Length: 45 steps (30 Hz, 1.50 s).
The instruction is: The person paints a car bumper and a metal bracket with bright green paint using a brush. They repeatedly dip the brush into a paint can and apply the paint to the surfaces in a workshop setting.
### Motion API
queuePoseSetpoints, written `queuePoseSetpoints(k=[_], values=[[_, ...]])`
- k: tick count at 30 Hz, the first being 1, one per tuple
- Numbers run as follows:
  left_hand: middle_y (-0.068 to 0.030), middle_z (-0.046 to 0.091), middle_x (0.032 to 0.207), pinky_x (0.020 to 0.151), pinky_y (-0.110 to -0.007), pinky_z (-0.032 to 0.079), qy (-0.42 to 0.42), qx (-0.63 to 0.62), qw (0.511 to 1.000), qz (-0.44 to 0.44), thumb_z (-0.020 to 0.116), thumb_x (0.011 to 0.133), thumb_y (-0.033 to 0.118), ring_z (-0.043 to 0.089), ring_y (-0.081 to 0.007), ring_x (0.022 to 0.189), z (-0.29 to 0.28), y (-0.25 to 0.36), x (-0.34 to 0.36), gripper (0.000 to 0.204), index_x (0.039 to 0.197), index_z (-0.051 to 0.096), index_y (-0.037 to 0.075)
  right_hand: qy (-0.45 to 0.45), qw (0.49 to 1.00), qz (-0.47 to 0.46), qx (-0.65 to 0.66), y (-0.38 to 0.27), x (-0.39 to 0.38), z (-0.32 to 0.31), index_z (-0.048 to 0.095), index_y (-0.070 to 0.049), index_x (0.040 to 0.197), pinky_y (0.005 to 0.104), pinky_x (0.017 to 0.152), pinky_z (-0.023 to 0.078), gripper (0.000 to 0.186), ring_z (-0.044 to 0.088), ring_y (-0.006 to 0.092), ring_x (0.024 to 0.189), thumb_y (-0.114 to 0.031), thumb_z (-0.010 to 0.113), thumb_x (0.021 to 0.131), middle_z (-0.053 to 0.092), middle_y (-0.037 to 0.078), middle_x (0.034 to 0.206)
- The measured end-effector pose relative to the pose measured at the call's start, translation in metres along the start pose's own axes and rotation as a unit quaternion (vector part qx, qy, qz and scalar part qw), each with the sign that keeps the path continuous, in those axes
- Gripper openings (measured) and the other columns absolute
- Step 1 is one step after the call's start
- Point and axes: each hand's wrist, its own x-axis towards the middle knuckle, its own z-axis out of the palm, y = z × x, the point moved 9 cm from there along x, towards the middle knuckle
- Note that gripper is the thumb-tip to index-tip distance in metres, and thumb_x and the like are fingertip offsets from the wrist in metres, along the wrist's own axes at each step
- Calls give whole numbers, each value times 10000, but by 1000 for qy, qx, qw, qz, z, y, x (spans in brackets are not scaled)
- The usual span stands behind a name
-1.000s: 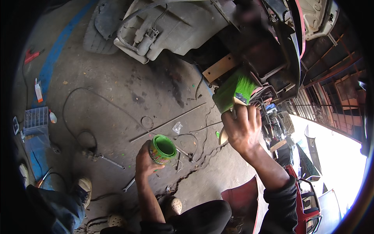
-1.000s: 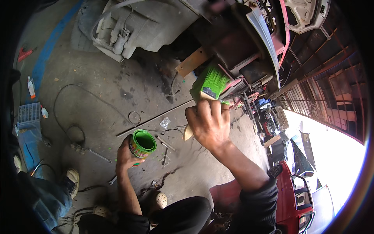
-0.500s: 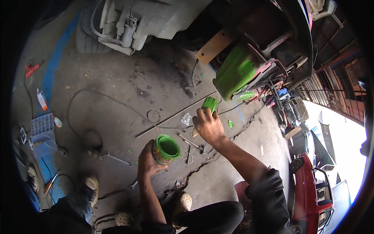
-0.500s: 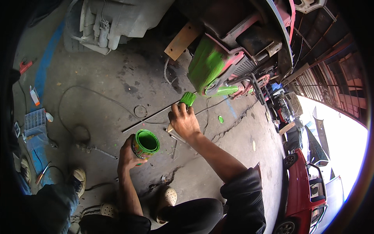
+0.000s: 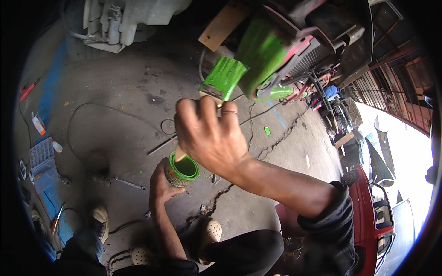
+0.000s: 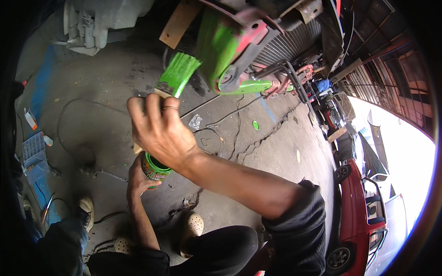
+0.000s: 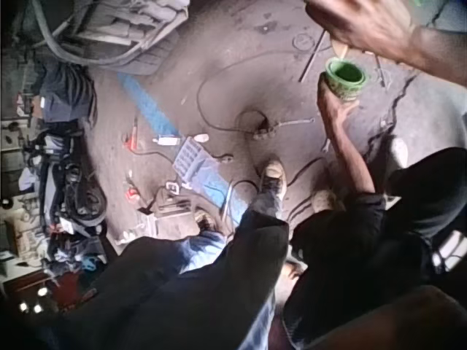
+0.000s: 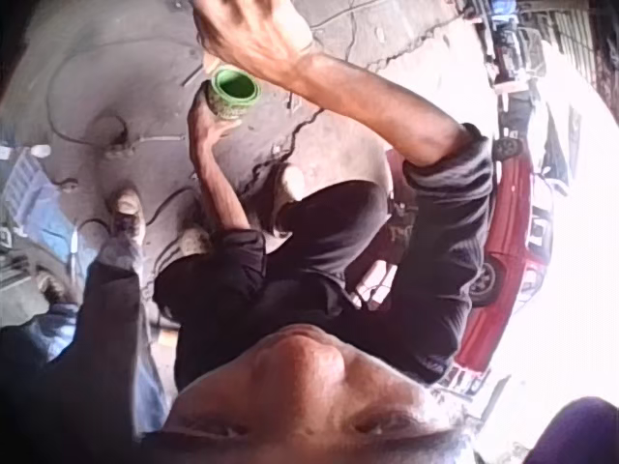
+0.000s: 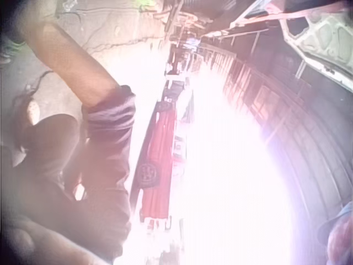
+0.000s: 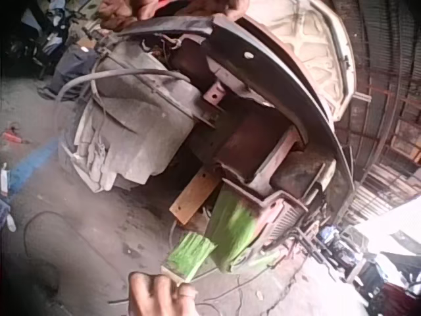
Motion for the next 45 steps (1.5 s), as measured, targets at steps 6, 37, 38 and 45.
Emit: queuePoseSetpoints(k=[6, 37, 38, 45], values=[[-161, 609, 1143, 910, -422, 484, -16, 14, 999, 39, 892, 402, 71, 584, -350, 1088, 12, 4, 0, 936, 1239, 473, 69, -153, 977, -75, -129, 3, -49, 97, 698, -29, 829, 426, 719, 429, 227, 484, 264, 822, -206, 574, 759, 475, 95, 968], [-187, 591, 1198, 951, -425, 465, -29, 25, 999, 26, 904, 414, 85, 560, -360, 1143, 1, 2, -7, 997, 1294, 437, 55, -41, 999, 35, 5, 17, -13, 26, 618, -74, 710, 299, 532, 513, 104, 509, 205, 802, -170, 656, 699, 430, 59, 903], [-185, 593, 1195, 950, -425, 466, -29, 24, 999, 23, 905, 413, 87, 562, -360, 1140, 2, -1, -7, 993, 1290, 440, 57, -23, 999, 18, -27, 10, -9, 20, 626, -82, 691, 308, 538, 509, 120, 504, 205, 820, -198, 656, 696, 430, 51, 905], [-166, 607, 1176, 939, -426, 477, -21, 28, 999, 17, 911, 398, 105, 575, -356, 1120, -5, -4, -10, 973, 1260, 462, 65, -153, 985, -2, -75, 3, -23, 108, 692, -45, 738, 355, 500, 532, 150, 504, 259, 817, -184, 637, 719, 451, 94, 976]])
